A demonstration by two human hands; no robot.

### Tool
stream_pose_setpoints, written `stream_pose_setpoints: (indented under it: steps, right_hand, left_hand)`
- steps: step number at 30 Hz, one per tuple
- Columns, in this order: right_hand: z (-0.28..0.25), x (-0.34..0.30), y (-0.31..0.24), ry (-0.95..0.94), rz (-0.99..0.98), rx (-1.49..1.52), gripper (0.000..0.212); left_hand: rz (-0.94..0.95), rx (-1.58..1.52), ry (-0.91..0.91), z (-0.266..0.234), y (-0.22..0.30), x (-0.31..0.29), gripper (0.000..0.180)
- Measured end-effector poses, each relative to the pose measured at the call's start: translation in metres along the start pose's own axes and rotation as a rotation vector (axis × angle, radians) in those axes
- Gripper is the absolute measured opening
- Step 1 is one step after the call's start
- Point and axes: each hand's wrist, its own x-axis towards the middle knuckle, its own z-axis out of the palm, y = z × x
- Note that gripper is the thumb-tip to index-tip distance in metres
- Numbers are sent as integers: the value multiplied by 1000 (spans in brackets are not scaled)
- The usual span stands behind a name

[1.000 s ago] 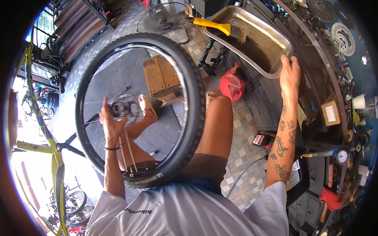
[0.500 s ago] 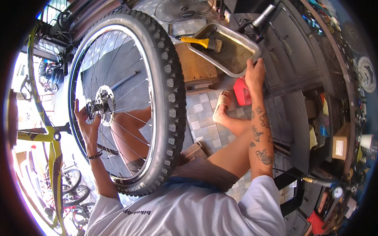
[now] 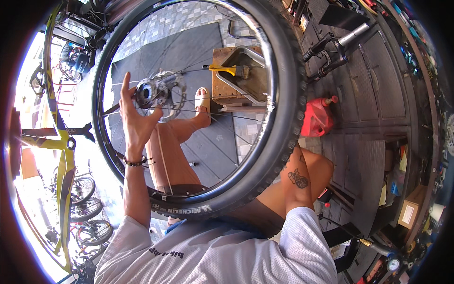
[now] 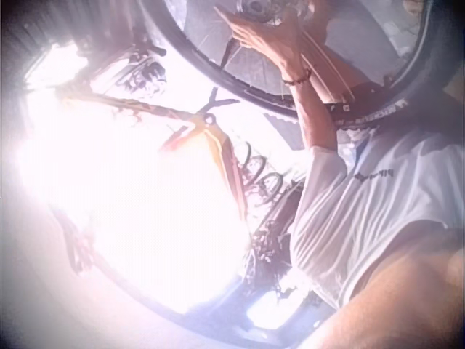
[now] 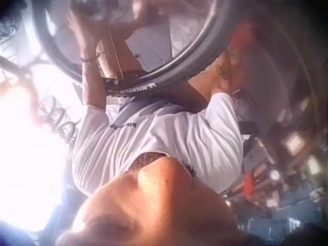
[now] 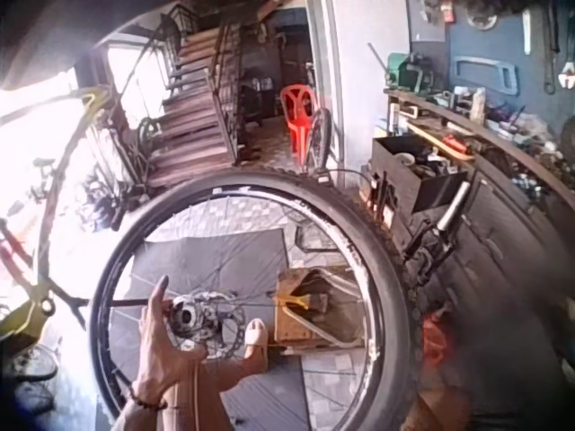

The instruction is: The person scrubs small bicycle parts in a metal tray using a yellow brush and liquid, then wipes a bicycle wheel hub with a rag and applies lubricant with a brush. The person handles the parts one at a time and places them on the workbench.

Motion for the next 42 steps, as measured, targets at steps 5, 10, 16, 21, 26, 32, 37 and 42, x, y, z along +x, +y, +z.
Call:
stream_pose_setpoints:
  steps: [5, 10, 16, 21, 26, 32, 37, 42]
  right_hand:
    - [-6, 15, 14, -108, 71, -13, 47]
    - [-150, -15, -44, 67, -40, 399, 48]
    - [-237, -85, -196, 541, -708, -231, 52]
    - [-109, -103, -232, 55, -919, -769, 88]
    - [-69, -76, -216, -244, -697, -665, 72]
    - [-48, -47, -212, -66, -578, -499, 48]
    - [-43, -26, -220, -1, -676, -417, 47]
    - [-28, -15, -206, -97, -604, -341, 39]
  left_hand:
    - [87, -21, -36, 26, 29, 8, 120]
    - [198, -82, -77, 53, 47, 8, 127]
    - [292, -150, -156, 98, 71, 18, 127]
    - [336, -189, -255, 121, 98, 25, 129]
    - [349, -239, -299, 130, 95, 26, 123]
    - [353, -237, -315, 139, 113, 65, 120]
    - [363, -207, -275, 139, 117, 77, 120]
    - [421, -186, -240, 116, 96, 68, 92]
